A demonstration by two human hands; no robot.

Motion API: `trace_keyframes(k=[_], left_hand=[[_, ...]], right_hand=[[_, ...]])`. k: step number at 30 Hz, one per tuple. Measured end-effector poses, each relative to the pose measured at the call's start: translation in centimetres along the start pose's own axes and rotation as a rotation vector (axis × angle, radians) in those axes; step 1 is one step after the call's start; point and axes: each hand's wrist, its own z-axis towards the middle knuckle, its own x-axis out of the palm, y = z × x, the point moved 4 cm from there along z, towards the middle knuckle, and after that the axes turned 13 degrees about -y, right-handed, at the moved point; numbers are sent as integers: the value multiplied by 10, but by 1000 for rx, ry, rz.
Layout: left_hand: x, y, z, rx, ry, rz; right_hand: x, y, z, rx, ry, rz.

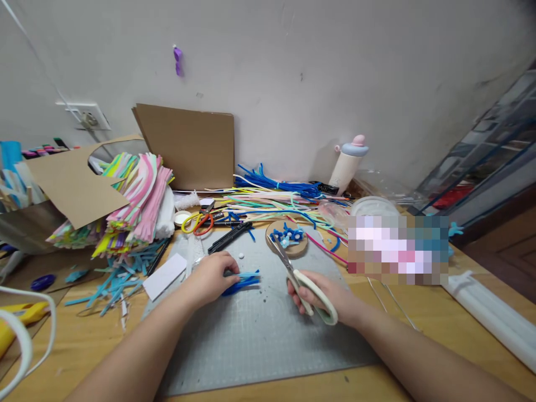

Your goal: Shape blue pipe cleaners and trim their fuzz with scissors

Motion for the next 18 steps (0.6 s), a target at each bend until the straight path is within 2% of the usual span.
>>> trace_keyframes(k=[7,10,14,16,18], left_hand=[[-9,-1,-3,-42,-90,-60],[-20,-24,-13,-55,-151,-123],[-19,-67,-35,59,-80,-187],[-13,-76,-43,61,-63,-170],[-6,-76,-48,54,-53,-143]], right_hand=[[0,-2,2,-33,14,-40],[3,0,1,5,-55,-3],[13,7,-8,64,-197,122],[19,9,-12,74,-195,192],[23,9,-13,83,-195,236]])
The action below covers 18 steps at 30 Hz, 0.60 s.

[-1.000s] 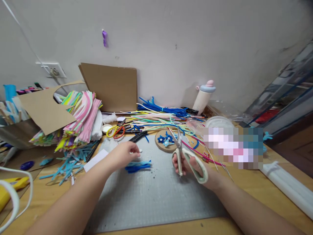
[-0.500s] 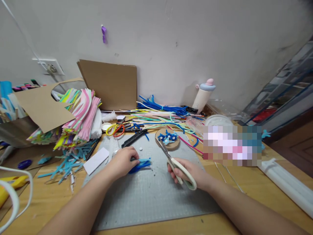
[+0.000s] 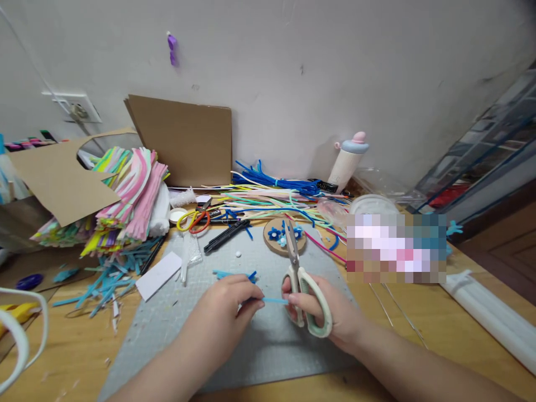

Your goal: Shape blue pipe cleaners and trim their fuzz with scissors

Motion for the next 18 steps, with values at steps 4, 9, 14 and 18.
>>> trace_keyframes(k=[4,9,14,18], left_hand=[[8,9,-2,10,-1,13],[13,11,-3,8,17,-10],[15,15,-3,-11,24,-13],[14,16,-4,-16,14,-15]], right_hand=[[-2,-7,4,27,-52,-45],[-2,-14,9,15,-47,-151],[1,-11,9,34,-32,-142],[1,-11,8,4,-43,-174]])
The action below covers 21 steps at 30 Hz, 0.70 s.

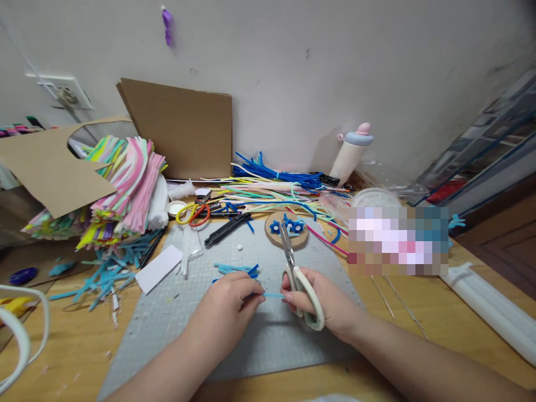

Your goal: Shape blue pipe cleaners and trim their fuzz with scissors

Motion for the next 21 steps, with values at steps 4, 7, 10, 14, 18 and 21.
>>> trace_keyframes(k=[4,7,10,14,18,21], left_hand=[[0,4,1,-147,-39,-119],[2,13,2,-388,-90,-355],[7,18,3,-519,-84,-591],[11,19,3,-585,-107,-728],[16,19,4,-581,-119,-843],[19,19,5,-566,-122,-900]], right_hand=[[-1,-1,1,-15,-13,20],[-3,3,0,-7,-46,51],[-6,6,0,-8,-71,95],[-6,4,-1,-13,-58,116],[-4,3,-2,-23,-52,87],[-2,5,-3,-19,-48,82]])
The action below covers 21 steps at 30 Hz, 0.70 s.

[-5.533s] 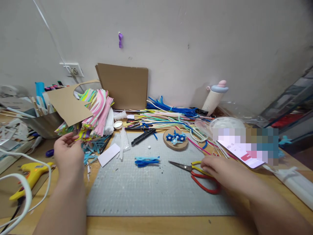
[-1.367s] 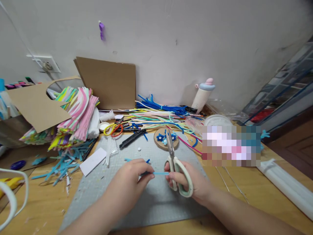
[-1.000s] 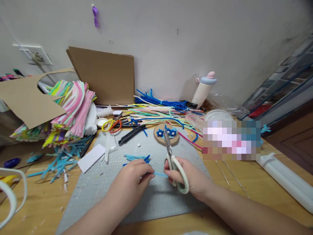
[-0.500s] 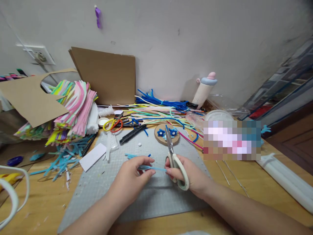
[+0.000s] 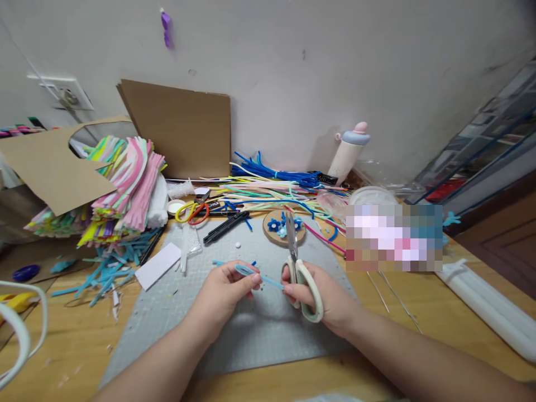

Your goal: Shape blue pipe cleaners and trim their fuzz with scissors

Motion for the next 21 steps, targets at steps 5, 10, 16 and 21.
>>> trace_keyframes(k=[5,10,16,21], left_hand=[[-3,-4,0,35,-26,42],[-17,-16,4,106,-119,23],[-28,-27,4,136,-203,-14],[-28,-32,0,163,-198,-58]], right_hand=[[-3,2,2,-32,3,-54],[-22,12,5,-352,34,-470],[-28,30,-3,-601,-66,-1100],[-19,29,-8,-658,28,-1140]])
